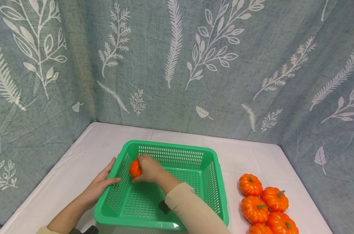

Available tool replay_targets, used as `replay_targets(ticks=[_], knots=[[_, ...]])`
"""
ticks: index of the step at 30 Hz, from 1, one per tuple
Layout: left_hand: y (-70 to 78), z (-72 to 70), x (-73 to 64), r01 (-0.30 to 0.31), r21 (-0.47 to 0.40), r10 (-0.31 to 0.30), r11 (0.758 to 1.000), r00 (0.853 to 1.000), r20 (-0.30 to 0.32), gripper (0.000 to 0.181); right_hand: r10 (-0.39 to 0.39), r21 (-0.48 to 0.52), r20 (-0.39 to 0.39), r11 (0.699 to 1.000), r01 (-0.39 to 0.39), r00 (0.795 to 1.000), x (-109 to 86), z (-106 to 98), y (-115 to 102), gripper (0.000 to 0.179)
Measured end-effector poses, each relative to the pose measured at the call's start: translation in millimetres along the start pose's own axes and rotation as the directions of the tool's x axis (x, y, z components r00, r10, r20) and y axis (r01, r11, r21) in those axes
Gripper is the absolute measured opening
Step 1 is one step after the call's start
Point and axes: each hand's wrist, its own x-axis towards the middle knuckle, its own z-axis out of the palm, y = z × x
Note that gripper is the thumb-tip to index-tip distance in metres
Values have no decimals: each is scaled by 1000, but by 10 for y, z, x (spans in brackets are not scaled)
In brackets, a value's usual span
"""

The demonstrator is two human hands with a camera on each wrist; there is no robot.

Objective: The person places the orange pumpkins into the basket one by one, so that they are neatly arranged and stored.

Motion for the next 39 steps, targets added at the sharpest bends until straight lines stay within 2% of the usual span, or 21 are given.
replay_targets(ticks=[15,25,35,39], knots=[[-1,14,-16,3,-4,-3,1000,1000,-7,80,-16,-18,32,1000,16,999,17,82,40,83],[-1,10,-14,8,-7,-9,1000,1000,-11,79,-33,5,64,999,32,997,17,119,100,85],[5,9,-16,18,-8,-18,1000,1000,-15,79,-10,-49,86,999,14,996,15,103,76,83],[0,10,-13,22,-8,-22,1000,1000,-13,79,-38,-73,71,996,43,997,0,65,57,84]])
